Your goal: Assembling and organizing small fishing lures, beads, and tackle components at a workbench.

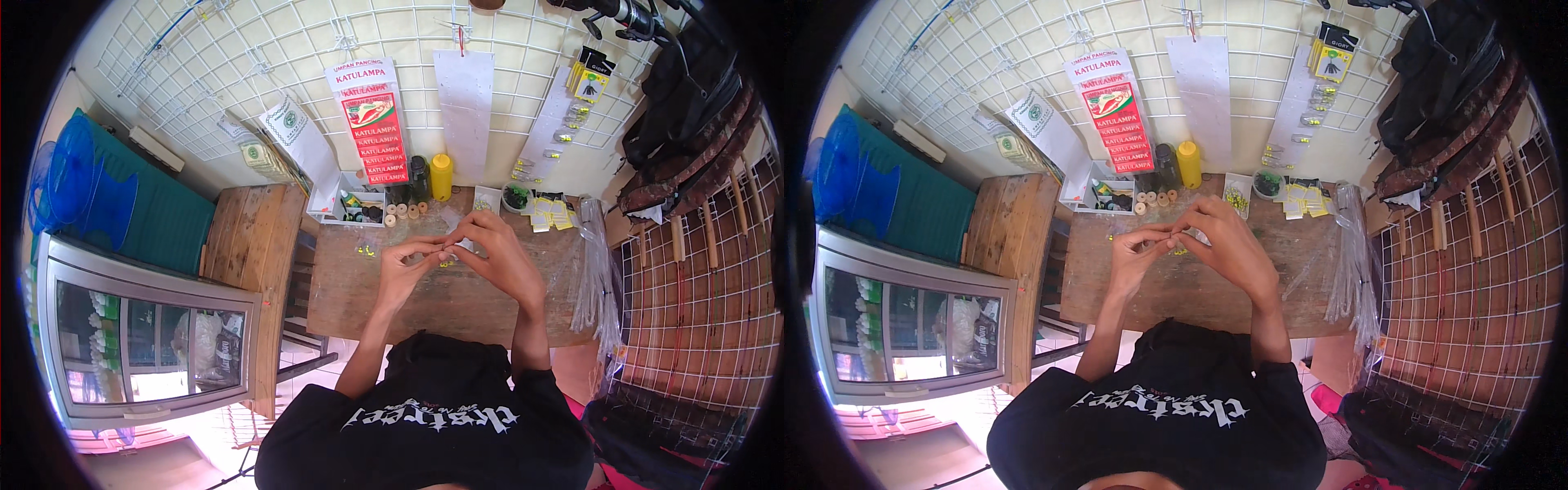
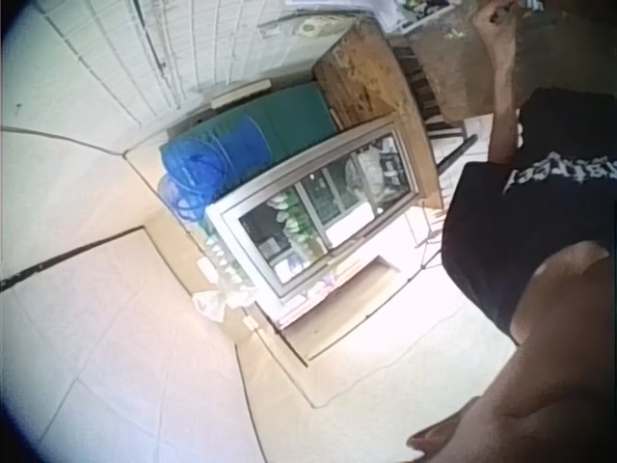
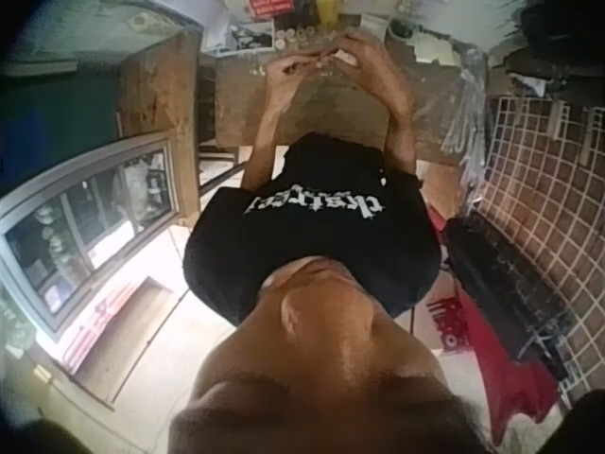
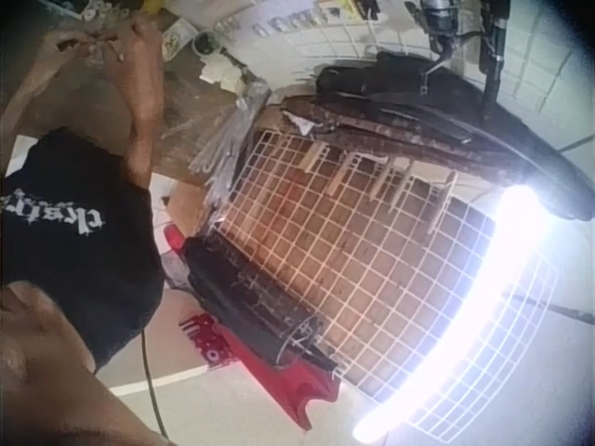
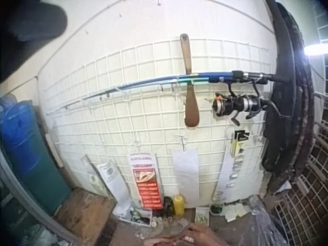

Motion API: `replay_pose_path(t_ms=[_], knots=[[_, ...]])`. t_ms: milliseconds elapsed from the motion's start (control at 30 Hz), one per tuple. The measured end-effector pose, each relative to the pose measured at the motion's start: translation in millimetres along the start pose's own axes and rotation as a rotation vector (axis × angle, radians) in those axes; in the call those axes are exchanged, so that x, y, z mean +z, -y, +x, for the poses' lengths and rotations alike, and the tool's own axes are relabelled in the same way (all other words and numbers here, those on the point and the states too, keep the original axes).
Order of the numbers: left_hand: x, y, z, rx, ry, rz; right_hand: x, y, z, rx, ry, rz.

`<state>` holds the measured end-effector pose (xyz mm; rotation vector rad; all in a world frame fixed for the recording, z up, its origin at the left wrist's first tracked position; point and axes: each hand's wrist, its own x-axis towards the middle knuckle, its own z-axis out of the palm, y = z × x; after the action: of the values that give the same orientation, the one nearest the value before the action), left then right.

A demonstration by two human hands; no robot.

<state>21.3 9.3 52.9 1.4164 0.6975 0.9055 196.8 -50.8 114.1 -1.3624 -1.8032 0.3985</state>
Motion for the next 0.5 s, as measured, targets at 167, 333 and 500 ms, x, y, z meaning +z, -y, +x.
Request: replay_pose_path(t_ms=[167, 333, 500], knots=[[-0.1, 0.5, -0.5, -0.014, 0.002, 0.025, 2.8, -0.9, 1.6, 0.011, 0.02, 0.058], [2.4, -1.4, -1.6, -0.032, -0.014, -0.245, 20.8, -12.6, -6.0, 0.174, -0.14, 0.331], [4.1, 1.6, -1.0, -0.039, -0.034, -0.283, 63.1, -50.7, -31.4, 0.378, -0.213, 0.828]])
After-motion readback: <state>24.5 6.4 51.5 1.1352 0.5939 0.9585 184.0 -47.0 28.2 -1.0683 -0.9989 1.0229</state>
